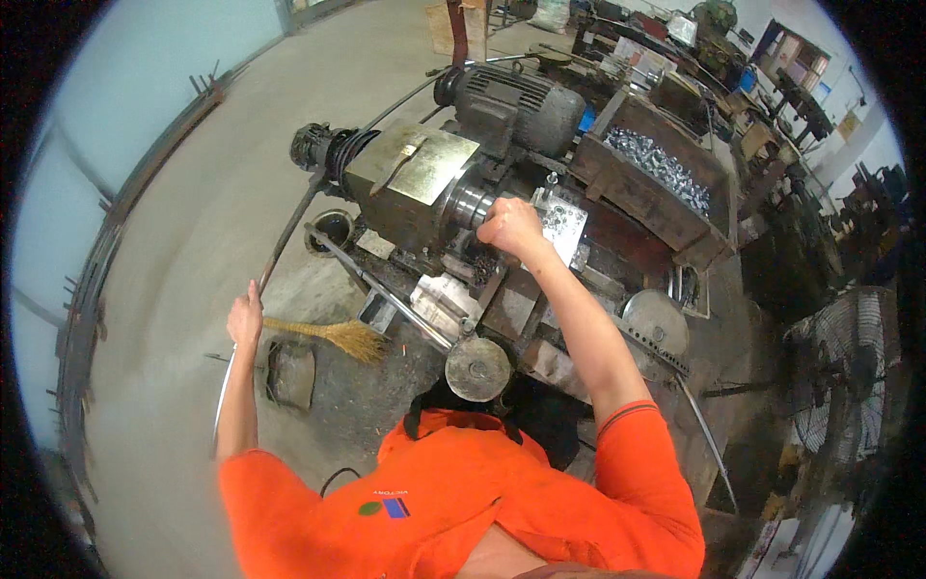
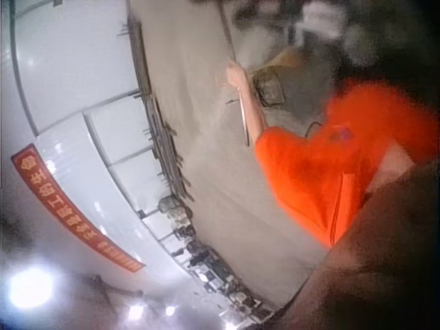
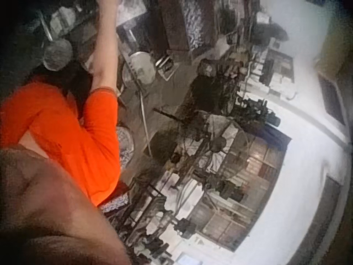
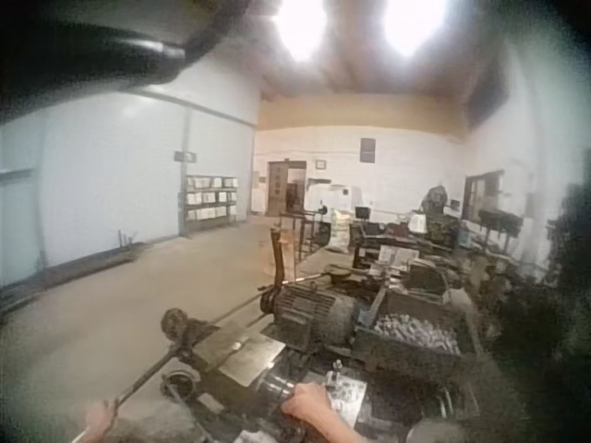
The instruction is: The person operates a metal turning machine in a workshop, repeatedly inserting small metal parts into the machine and using a long metal rod to manipulate the components. The person removes processed parts and places them into a perforated metal basket. The cycle of loading, operating, and unloading continues throughout the clip.
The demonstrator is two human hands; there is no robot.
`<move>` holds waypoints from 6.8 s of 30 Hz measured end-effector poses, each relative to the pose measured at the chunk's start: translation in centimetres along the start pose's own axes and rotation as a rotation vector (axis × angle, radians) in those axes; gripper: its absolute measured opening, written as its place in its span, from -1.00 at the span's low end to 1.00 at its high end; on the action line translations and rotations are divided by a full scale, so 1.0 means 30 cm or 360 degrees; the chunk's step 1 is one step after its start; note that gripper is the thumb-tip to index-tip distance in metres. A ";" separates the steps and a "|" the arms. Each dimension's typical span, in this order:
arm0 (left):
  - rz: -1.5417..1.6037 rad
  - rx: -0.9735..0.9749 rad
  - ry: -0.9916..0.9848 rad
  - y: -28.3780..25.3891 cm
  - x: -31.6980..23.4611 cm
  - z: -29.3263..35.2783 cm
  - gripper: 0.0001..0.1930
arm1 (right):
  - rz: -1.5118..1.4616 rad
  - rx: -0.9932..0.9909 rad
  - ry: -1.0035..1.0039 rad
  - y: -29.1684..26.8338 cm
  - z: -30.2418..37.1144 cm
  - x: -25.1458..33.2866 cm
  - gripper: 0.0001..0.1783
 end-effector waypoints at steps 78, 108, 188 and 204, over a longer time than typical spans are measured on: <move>0.1233 0.0756 0.1027 -0.145 -0.882 0.406 -0.64 | -0.1390 -0.0699 0.0748 -0.330 1.592 -0.526 -0.55; 0.1626 0.1369 0.1366 -0.030 -1.217 0.840 -0.66 | -0.0846 0.0116 -0.0477 -0.230 0.559 0.193 -0.67; 0.1598 0.0794 -0.0119 0.468 -0.585 0.150 -0.59 | 0.0373 -0.0282 0.1966 -0.083 1.927 -0.860 -0.67; 0.1700 0.0825 -0.0016 0.469 -0.614 0.155 -0.71 | -0.0184 -0.0534 0.2016 0.041 1.880 -0.656 -0.62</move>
Point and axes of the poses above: each hand's wrist, its own z-axis away from the middle knuckle, its own y-axis out of the palm, x = y × z, the point moved 10 cm from there along -z, towards the middle knuckle, and after that the axes turned 1 degree about z, right-handed, at the moved point
